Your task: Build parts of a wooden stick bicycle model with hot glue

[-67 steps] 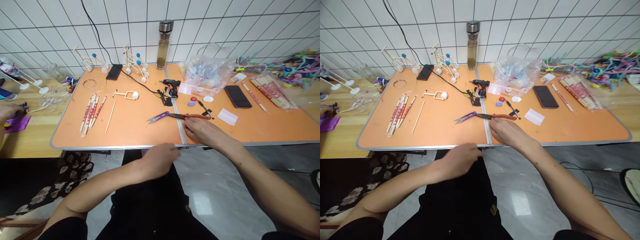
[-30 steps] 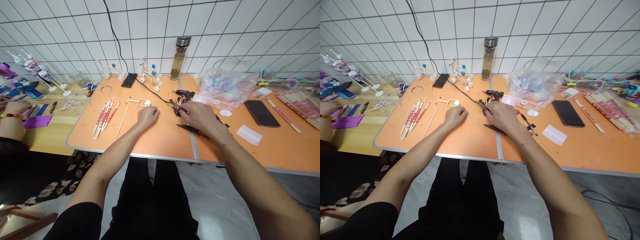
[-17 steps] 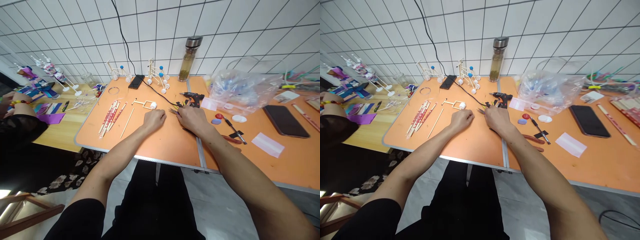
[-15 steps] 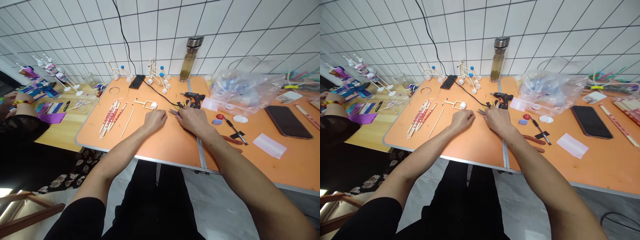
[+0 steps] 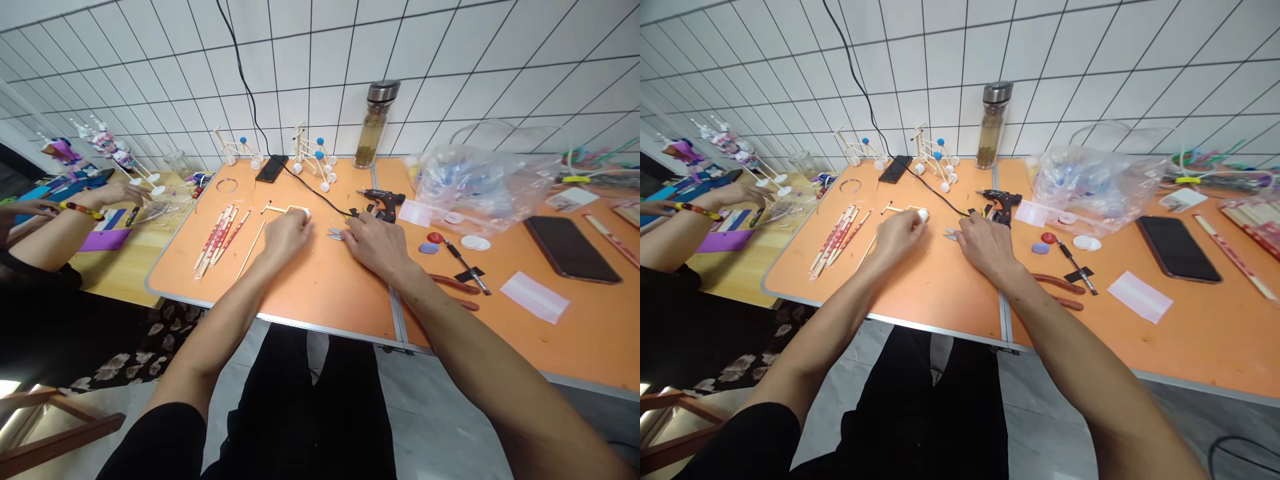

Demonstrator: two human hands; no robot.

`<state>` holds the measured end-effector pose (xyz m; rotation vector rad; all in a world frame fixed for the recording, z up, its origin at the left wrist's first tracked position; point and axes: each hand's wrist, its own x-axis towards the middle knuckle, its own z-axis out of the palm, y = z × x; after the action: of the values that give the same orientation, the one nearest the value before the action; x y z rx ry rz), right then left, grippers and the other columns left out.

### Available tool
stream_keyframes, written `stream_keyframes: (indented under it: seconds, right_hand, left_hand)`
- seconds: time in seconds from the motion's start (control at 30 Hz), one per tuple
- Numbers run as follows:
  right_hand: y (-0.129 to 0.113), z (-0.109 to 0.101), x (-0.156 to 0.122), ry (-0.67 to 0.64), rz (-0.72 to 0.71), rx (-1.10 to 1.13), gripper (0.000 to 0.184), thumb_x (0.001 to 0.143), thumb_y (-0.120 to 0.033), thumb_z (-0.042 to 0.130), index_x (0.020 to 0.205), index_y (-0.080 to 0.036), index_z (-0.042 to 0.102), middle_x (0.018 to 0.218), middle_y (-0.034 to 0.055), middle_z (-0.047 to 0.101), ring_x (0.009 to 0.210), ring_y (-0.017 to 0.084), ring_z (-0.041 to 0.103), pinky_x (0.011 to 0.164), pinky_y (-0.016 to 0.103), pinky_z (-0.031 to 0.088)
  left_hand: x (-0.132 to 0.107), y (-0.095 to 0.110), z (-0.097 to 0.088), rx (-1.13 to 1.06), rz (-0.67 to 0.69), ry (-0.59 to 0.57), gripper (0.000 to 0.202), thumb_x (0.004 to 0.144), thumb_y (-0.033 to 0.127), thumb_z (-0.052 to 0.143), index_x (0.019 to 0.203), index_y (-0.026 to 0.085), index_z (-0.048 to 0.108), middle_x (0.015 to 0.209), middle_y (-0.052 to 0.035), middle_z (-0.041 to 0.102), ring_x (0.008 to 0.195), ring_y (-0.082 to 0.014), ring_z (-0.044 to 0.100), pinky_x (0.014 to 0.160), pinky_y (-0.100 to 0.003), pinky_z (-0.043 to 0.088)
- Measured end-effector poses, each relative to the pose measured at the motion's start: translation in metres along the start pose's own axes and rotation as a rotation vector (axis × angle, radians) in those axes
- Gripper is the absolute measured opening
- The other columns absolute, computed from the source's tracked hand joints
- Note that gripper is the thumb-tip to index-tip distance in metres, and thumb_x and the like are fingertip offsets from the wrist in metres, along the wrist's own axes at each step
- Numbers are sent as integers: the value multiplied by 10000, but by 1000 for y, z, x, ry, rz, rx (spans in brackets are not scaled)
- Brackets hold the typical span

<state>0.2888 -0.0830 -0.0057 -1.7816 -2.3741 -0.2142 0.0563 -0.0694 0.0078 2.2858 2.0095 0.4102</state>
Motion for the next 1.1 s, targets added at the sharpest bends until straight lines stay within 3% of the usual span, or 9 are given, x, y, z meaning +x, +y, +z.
stream_keyframes:
  seconds: [0.07,0.2,0.33,0.5,0.63,0.73,0.8,0.93,1.1]
  right_hand:
    - [0,-4,0,10,5,18,367,1187,-320,459,1237,-167,790,1295,177,770,1100,299,743,710,361,348]
    - [-1,-10,0,3,2,47,392,1193,-317,437,1248,-166,794,1299,173,772,1084,295,740,694,365,319]
    - [0,-9,0,5,-15,48,417,1188,-299,410,1231,-158,799,1287,177,771,1060,302,742,674,385,314]
    - [2,-3,0,7,-35,44,427,1185,-281,389,1252,-163,794,1300,168,769,1039,296,746,669,391,332]
    - [0,1,-2,93,-71,129,420,1188,-282,412,1406,-172,753,1321,146,773,1085,297,751,735,388,422]
    - [-4,2,-5,231,-159,240,487,1198,-310,437,1614,-136,622,1449,178,736,1250,303,713,907,378,504]
    - [-5,2,-5,281,-252,281,501,1205,-325,434,1628,-120,606,1500,200,715,1328,307,669,1047,385,498]
    - [2,4,-1,225,-318,227,485,1224,-336,338,1289,-176,791,1212,170,801,1147,302,681,1006,390,471]
    - [13,11,1,127,-295,178,463,1213,-353,384,1096,-193,803,1046,135,816,1021,281,708,832,356,415]
  left_hand:
    - [-9,-26,-18,101,-137,46,286,1101,398,533,1157,249,770,1302,-117,819,1230,-343,753,877,-411,527]
    - [-26,-68,-34,235,-339,-85,349,1065,413,541,1178,188,782,1414,-217,769,1285,-417,743,950,-467,561]
    - [-29,-78,-27,222,-325,-176,352,1085,370,501,1176,173,778,1328,-242,800,1261,-420,763,946,-465,563]
    - [-31,-78,-23,259,-290,-182,389,1111,252,391,1206,154,755,1370,-257,773,1276,-411,754,927,-440,540]
    - [-42,-61,-28,237,-233,-101,340,1103,195,376,1206,179,699,1326,-226,770,1253,-391,738,902,-431,513]
    - [-42,-26,-30,127,-68,-130,283,1123,226,406,1296,195,627,1145,-168,811,1081,-358,764,837,-413,483]
    - [-34,0,-28,61,100,-150,297,1125,206,397,1347,208,594,1137,-139,818,1022,-334,767,790,-398,455]
    - [-13,32,-14,38,309,-97,301,1152,222,367,1317,225,619,1213,-119,823,1085,-317,765,746,-391,410]
    - [-7,25,9,17,405,-83,354,1199,341,345,1299,256,674,1261,-103,801,1192,-289,736,764,-372,426]
